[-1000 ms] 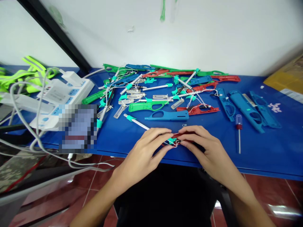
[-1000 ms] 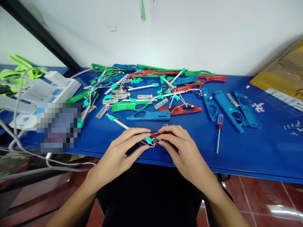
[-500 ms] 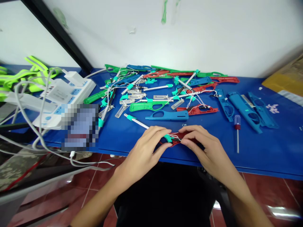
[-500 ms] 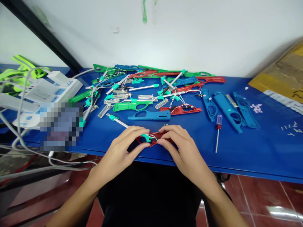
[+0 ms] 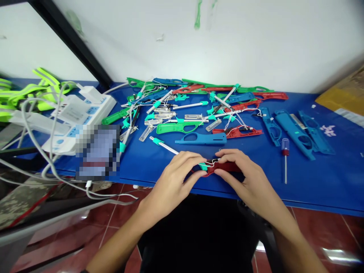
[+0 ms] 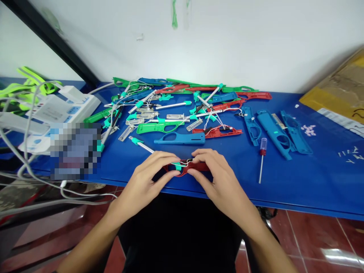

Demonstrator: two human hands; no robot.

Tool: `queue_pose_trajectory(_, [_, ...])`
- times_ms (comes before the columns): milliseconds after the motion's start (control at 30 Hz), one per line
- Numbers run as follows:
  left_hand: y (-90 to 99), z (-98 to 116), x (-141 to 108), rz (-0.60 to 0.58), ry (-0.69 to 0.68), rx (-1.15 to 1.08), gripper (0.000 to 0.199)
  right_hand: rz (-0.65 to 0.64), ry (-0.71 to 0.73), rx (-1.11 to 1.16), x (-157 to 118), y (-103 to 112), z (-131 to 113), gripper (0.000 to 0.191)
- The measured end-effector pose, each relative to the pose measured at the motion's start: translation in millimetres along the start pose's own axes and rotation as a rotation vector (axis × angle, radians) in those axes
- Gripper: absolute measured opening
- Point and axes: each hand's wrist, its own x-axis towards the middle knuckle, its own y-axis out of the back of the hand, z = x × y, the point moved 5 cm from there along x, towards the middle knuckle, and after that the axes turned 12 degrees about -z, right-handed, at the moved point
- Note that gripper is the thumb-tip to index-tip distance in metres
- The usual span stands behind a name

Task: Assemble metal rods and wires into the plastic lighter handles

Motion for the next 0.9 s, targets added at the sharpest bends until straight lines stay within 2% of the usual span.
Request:
queue_pose_trajectory(133, [1.9, 1.5, -0.1, 0.017, -0.033, -0.016, 0.016, 0.022, 0.003, -0.052, -0.7, -0.2, 1.3, 0.029])
queue_pose_trajectory(333, [1.8, 0.4, 0.8, 0.024, -0.045, -0.017, 0.022, 0.037, 0.104, -0.082, 1.8, 0.8, -3.9, 0.012])
queue_pose_trajectory(733, [0.3, -1.7, 4.6, 0.033, -0.016, -0.012, 0.031, 0.008, 0.09, -0.034, 0.0, 5.3, -8.2, 0.011])
queue_pose_trajectory(900, [2.9, -1.0, 2.4, 0.057, -0.01, -0.012, 0.028, 0.018, 0.072, -0.012, -1.5, 4.3, -7.1, 0.012])
